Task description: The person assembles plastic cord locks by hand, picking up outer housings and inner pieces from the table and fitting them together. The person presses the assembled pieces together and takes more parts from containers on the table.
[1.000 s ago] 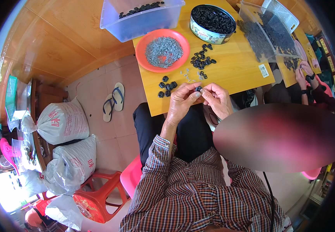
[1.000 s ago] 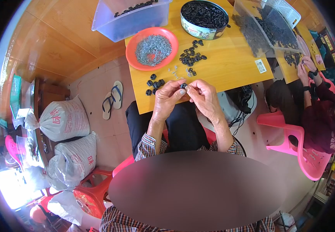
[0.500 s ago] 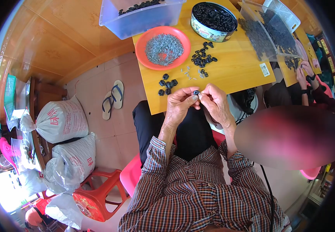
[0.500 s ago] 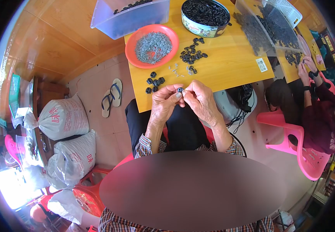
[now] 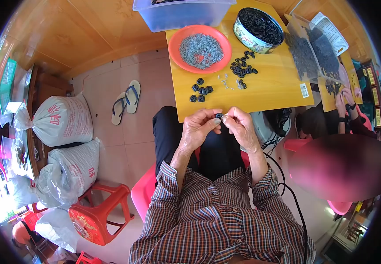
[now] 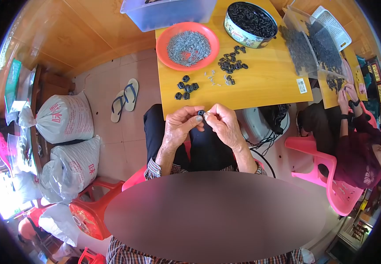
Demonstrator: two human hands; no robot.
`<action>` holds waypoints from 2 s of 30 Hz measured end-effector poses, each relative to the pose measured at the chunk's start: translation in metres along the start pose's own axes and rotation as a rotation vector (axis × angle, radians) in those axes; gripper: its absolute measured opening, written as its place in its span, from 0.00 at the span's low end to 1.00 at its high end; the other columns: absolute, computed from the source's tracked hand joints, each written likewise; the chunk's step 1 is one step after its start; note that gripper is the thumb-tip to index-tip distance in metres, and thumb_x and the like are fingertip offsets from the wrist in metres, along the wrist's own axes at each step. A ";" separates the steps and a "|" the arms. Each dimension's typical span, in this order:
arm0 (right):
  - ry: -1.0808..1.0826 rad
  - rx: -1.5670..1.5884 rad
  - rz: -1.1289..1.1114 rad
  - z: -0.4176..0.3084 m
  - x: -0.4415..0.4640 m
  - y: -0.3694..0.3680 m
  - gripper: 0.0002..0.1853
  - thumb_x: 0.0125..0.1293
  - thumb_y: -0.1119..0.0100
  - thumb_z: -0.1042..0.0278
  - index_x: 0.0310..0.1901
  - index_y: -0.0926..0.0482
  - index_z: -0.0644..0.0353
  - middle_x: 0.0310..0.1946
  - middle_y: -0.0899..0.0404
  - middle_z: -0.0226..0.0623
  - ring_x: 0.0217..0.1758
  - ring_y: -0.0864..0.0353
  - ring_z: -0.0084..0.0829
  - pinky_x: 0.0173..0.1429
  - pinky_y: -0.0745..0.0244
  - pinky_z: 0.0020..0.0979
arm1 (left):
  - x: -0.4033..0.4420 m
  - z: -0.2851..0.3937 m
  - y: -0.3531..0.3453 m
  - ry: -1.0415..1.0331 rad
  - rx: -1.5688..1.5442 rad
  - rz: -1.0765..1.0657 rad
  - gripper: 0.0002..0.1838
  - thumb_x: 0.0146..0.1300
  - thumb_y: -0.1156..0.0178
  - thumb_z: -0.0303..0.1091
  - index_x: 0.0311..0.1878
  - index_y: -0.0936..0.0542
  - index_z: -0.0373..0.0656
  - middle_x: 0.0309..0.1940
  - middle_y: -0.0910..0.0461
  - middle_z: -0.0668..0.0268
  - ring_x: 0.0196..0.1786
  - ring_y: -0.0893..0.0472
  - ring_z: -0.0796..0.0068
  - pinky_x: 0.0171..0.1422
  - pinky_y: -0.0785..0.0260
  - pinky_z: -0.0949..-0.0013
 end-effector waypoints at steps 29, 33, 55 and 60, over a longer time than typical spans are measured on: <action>0.190 -0.686 0.247 0.002 0.043 -0.026 0.09 0.63 0.41 0.68 0.32 0.24 0.68 0.24 0.23 0.46 0.24 0.24 0.36 0.33 0.29 0.34 | -0.066 0.243 -0.062 -1.166 0.618 0.230 0.05 0.53 0.39 0.28 0.31 0.24 0.38 0.27 0.23 0.58 0.27 0.22 0.63 0.30 0.26 0.66; 0.122 -0.712 0.312 0.003 0.044 -0.027 0.09 0.62 0.39 0.68 0.32 0.23 0.66 0.22 0.22 0.43 0.22 0.24 0.33 0.30 0.28 0.33 | -0.050 0.258 -0.059 -1.057 0.613 0.235 0.07 0.56 0.40 0.32 0.30 0.24 0.39 0.28 0.23 0.59 0.28 0.22 0.63 0.31 0.26 0.65; 0.300 -0.942 0.702 -0.001 0.043 0.061 0.09 0.58 0.38 0.76 0.41 0.22 0.59 0.30 0.25 0.44 0.29 0.22 0.39 0.34 0.27 0.37 | -0.085 0.227 -0.039 -1.050 0.212 0.158 0.08 0.64 0.47 0.29 0.42 0.19 0.41 0.33 0.28 0.61 0.25 0.31 0.71 0.24 0.33 0.70; 0.230 -0.918 0.641 0.000 0.050 0.060 0.09 0.58 0.38 0.75 0.41 0.21 0.57 0.30 0.25 0.44 0.31 0.22 0.40 0.36 0.28 0.38 | -0.044 0.181 -0.038 -0.972 0.549 0.262 0.11 0.55 0.50 0.17 0.39 0.20 0.33 0.28 0.25 0.55 0.24 0.22 0.68 0.26 0.29 0.70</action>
Point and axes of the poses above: each hand's wrist, its own x-axis towards the middle knuckle, its own y-axis out of the back of the hand, z = x × y, the point moved 5 cm from there along x, towards the middle knuckle
